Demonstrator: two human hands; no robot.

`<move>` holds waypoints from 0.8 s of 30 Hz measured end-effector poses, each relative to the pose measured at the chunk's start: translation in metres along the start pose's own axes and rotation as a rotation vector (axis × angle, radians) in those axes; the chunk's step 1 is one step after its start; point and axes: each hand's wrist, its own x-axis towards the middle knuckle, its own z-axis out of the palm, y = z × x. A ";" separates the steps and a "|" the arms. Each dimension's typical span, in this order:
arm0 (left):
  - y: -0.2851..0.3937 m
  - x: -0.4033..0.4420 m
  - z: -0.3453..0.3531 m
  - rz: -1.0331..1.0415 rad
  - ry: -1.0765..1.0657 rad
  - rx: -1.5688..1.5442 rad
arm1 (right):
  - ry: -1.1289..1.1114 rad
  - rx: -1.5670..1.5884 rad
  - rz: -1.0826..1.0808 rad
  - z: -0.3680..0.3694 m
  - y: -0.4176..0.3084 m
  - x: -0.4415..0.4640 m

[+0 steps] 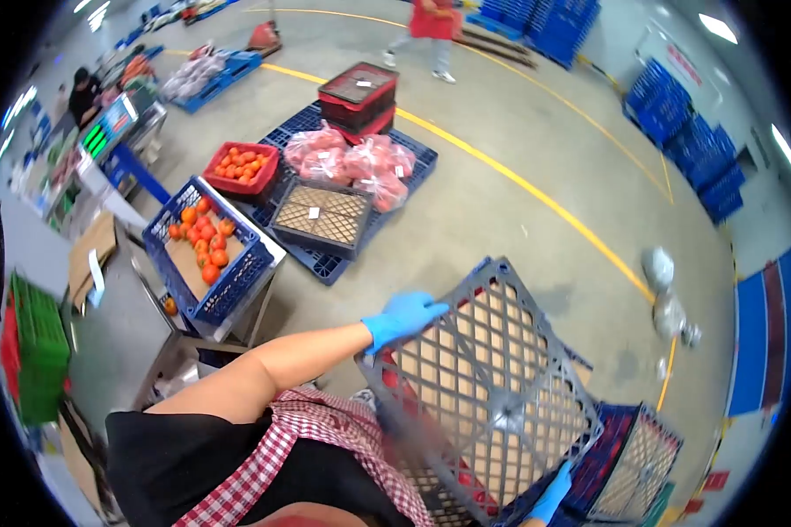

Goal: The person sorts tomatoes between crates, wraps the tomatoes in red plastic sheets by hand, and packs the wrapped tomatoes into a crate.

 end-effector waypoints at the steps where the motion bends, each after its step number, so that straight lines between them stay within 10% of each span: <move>1: -0.004 -0.009 0.000 -0.015 -0.022 -0.083 | 0.024 0.003 0.002 0.001 -0.010 -0.006; 15: -0.125 -0.245 -0.108 -0.064 0.149 -0.566 | -0.143 -0.137 -0.106 0.131 -0.093 -0.208; 24: -0.205 -0.556 -0.246 -0.237 0.782 -0.391 | -0.375 -0.320 -0.164 0.235 -0.144 -0.433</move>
